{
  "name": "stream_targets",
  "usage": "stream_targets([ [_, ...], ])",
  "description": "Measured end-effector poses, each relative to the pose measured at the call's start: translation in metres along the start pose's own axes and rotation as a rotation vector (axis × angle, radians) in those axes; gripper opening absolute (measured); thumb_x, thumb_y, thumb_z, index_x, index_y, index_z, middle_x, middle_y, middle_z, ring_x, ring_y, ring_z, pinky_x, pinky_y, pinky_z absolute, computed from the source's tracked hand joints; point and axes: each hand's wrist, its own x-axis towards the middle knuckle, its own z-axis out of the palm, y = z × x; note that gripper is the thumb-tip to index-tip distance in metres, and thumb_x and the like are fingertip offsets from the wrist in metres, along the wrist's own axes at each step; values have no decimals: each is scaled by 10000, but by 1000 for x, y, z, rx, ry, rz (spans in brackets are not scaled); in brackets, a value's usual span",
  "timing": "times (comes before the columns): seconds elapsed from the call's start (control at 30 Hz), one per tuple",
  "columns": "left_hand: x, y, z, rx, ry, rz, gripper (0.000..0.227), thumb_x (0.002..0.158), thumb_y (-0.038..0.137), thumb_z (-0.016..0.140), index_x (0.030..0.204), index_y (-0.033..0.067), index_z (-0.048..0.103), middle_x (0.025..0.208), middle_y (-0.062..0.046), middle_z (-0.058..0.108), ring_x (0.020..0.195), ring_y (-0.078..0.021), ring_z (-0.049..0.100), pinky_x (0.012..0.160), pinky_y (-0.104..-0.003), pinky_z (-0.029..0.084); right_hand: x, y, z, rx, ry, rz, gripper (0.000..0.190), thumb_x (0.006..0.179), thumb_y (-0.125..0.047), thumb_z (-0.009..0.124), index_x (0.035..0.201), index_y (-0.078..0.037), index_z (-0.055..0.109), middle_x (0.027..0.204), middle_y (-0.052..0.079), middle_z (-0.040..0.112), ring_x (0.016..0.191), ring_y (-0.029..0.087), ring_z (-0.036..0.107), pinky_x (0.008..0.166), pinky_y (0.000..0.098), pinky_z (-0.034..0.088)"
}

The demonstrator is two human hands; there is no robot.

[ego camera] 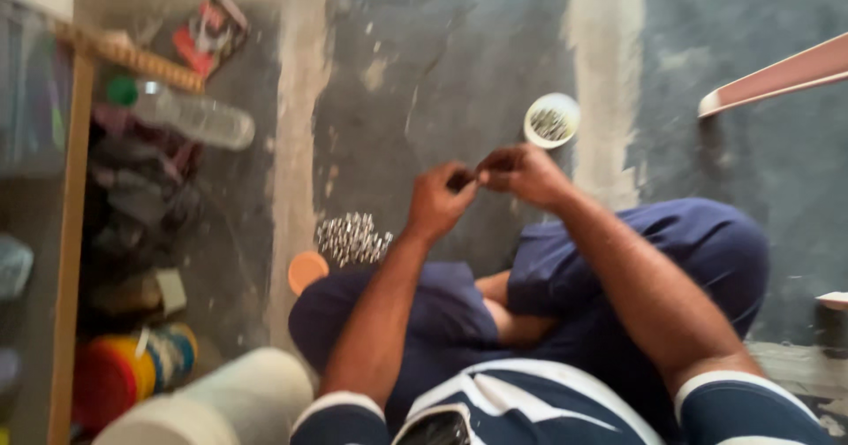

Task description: The person sits on the floor and repeatedly picks up small metal components from a pile, assembles them by hand, and places the finished units into a white bowl. The process is repetitive and involves handling small parts one at a time.

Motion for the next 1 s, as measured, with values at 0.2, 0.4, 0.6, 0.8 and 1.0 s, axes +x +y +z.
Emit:
stream_targets([
  [0.2, -1, -1, -3, -73, -7, -5, 174, 860, 127, 763, 995, 27, 718, 909, -94, 773, 805, -169, 755, 719, -308, 590, 0, -3, 5, -144, 85, 147, 439, 1095, -352, 570, 997, 44, 731, 844, 76, 679, 764, 131, 599, 713, 302, 510],
  [0.4, 0, 2, -2, -91, 11, 0, 133, 864, 97, 770, 969, 37, 716, 890, -79, 764, 767, -144, 733, 682, -292, 573, -2, -10, 4, -195, -16, 45, 312, 981, -262, 635, 1062, 36, 681, 866, 55, 680, 798, 119, 616, 729, 303, 529],
  [0.6, 2, 6, -4, -77, 7, 49, 134, 853, 77, 756, 975, 44, 712, 894, -82, 756, 759, -154, 729, 680, -291, 565, -8, -26, 7, -239, 4, -36, 284, 961, -204, 642, 1173, -16, 650, 958, 46, 712, 860, 123, 661, 770, 301, 546],
  [0.8, 1, 2, -2, -22, 9, 60, 216, 843, 86, 779, 981, 53, 616, 871, -83, 740, 791, -208, 765, 699, -320, 586, -9, -33, 12, -387, -30, 13, 267, 990, -241, 644, 1127, -14, 673, 905, 85, 734, 846, 144, 689, 777, 324, 554],
  [1.0, -3, -34, 3, 36, -31, -77, 405, 808, 123, 754, 1132, 47, 524, 951, -128, 730, 886, -276, 755, 774, -383, 597, -1, -2, -11, -505, 83, 123, 300, 968, -300, 656, 1113, -41, 703, 907, 133, 757, 863, 245, 733, 785, 391, 557],
])
